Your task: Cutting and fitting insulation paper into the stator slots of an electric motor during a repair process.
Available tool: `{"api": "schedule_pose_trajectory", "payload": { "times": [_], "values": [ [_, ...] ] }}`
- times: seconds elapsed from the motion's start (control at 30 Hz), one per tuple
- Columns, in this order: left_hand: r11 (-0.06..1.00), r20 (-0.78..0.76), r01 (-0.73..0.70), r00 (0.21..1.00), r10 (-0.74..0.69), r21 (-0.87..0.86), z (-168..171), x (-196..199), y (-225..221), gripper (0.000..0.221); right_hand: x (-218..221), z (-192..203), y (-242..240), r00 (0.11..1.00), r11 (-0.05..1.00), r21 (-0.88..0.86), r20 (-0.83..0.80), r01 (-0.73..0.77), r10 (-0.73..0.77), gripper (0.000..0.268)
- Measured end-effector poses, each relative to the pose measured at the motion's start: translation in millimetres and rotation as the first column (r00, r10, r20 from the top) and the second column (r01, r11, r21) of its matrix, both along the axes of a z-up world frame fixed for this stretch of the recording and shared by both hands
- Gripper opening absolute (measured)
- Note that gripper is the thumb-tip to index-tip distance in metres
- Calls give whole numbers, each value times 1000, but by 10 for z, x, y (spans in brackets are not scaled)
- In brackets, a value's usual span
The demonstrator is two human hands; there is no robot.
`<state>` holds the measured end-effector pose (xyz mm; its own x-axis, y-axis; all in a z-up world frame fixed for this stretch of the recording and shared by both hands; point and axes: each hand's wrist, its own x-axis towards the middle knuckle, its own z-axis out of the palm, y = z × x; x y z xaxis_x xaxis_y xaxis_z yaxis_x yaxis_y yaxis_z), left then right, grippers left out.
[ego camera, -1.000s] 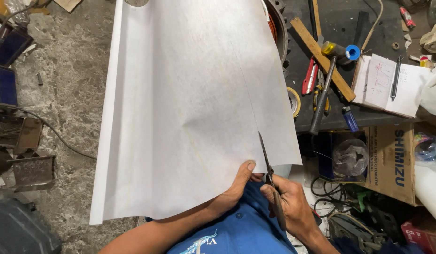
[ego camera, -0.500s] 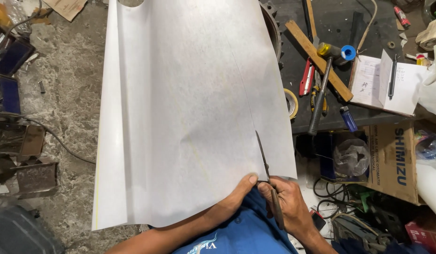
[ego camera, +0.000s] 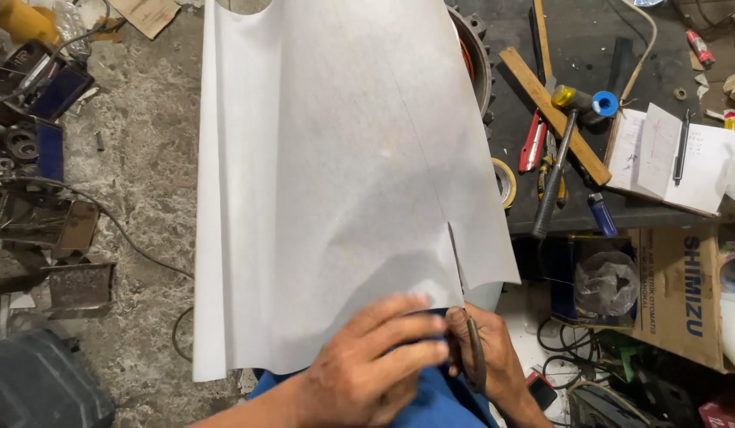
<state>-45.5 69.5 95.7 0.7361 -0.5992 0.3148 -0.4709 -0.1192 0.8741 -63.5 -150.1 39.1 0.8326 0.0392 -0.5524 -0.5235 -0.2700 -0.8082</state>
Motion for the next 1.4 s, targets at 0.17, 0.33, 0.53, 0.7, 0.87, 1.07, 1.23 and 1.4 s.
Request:
{"api": "schedule_pose_trajectory", "payload": {
  "times": [0.17, 0.33, 0.53, 0.7, 0.87, 1.07, 1.23, 1.4],
  "values": [
    [791, 484, -363, 869, 99, 492, -556, 170, -303, 66, 51, 103, 39, 987, 993, -49, -111, 109, -114, 62],
    [694, 713, -574, 690, 124, 435, -740, 242, -521, 47, 84, 50, 6, 996, 995, -73, -65, 63, -68, 60],
    [856, 656, -407, 747, 112, 317, -707, 204, -356, 43, 169, 153, -261, 985, 970, -176, -7, -170, 171, 57],
    [889, 561, -250, 828, -9, 383, -507, 180, -222, 40, 180, 429, -566, 938, 943, -146, -227, -299, 262, 53],
    [880, 530, -207, 846, -59, 428, -535, 163, -210, 38, 184, 571, -669, 867, 852, -211, -269, -479, 420, 48],
    [800, 566, -225, 808, -166, 556, -531, 94, -303, 40, 227, 788, -435, 819, 891, -216, -520, -400, 242, 67],
    [729, 576, -268, 791, -207, 630, -537, 126, -350, 42, 175, 735, -532, 842, 928, -133, -480, -347, 245, 62],
    [610, 596, -337, 750, -286, 717, -588, 161, -385, 45, 119, 804, -646, 810, 811, -252, -437, -528, 392, 57]
  ]
}}
